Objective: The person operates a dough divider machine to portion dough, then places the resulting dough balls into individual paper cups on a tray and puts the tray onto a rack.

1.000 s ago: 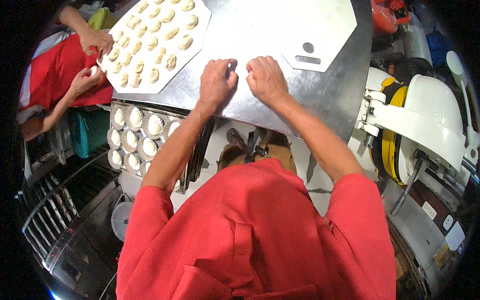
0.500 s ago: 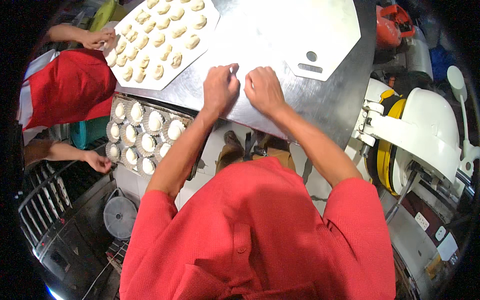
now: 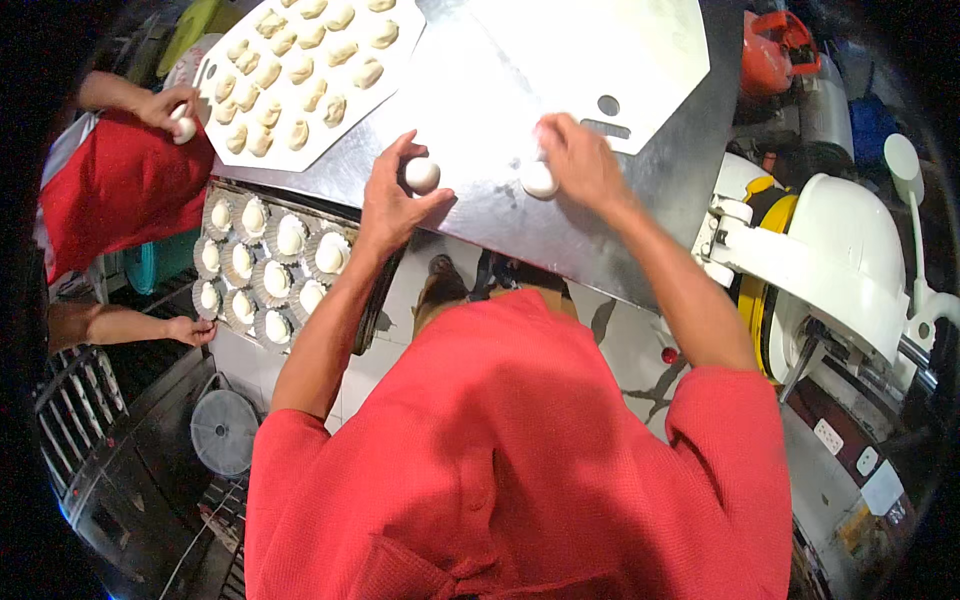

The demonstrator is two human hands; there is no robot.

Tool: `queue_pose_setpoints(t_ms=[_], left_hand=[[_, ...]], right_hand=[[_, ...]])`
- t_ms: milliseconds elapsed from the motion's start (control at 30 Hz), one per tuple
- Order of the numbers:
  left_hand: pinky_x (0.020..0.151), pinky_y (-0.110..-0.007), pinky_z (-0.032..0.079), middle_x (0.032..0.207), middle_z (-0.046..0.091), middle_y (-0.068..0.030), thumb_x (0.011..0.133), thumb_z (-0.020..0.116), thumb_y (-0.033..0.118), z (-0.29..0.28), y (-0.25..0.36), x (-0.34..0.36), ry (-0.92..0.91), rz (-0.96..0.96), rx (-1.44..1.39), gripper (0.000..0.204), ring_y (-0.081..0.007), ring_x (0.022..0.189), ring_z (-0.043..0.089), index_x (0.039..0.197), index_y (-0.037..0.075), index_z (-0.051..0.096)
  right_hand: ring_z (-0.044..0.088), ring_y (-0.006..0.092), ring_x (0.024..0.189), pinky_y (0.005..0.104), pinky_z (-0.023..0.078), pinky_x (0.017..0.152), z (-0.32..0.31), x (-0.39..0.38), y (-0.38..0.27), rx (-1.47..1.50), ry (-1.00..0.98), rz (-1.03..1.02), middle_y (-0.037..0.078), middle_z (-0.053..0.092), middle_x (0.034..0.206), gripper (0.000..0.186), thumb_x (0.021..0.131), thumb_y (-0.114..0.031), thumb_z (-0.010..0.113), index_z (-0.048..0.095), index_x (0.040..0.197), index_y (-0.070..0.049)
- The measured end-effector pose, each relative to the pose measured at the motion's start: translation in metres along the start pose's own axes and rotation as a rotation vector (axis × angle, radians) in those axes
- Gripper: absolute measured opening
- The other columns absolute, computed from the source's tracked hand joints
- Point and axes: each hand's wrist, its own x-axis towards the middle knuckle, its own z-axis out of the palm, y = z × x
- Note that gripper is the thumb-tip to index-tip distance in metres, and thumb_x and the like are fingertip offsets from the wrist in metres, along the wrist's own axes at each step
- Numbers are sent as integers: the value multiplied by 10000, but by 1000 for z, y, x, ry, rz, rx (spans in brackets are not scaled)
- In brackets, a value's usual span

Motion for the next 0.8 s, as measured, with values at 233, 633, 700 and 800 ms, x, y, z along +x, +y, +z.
queue_pose_setpoints(t_ms=[233, 633, 700, 800], left_hand=[[887, -353, 529, 1010, 742, -176, 1013, 595, 270, -19, 2, 44, -144, -280, -111, 422, -229, 985, 701, 1337, 1, 567], [865, -499, 399, 1094, 565, -147, 957, 586, 283, 33, 11, 67, 96, 92, 580, 297, -333, 1029, 523, 1194, 105, 606], [877, -482, 396, 1078, 565, -144, 908, 642, 327, 31, 17, 72, 56, 28, 650, 359, -313, 1030, 521, 1167, 80, 607], [839, -470, 398, 1002, 571, -146, 881, 672, 400, 25, 13, 69, 209, 111, 520, 379, -318, 970, 519, 1033, 59, 609]], right_hand=[[599, 295, 829, 468, 431, 753, 49, 20, 16, -440, 127, -495, 102, 606, 837, 196, 979, -293, 559, 589, 986, -100], [661, 335, 817, 423, 502, 758, -9, 36, 3, -33, -166, 16, 168, 690, 885, 299, 943, -290, 593, 659, 985, -2], [670, 314, 799, 397, 518, 747, -29, 24, 0, -165, -301, -64, 179, 695, 889, 319, 913, -286, 632, 676, 1029, 8], [663, 244, 775, 359, 521, 735, -30, 8, -7, -175, -502, 12, 150, 685, 849, 334, 843, -243, 732, 691, 1061, 7]])
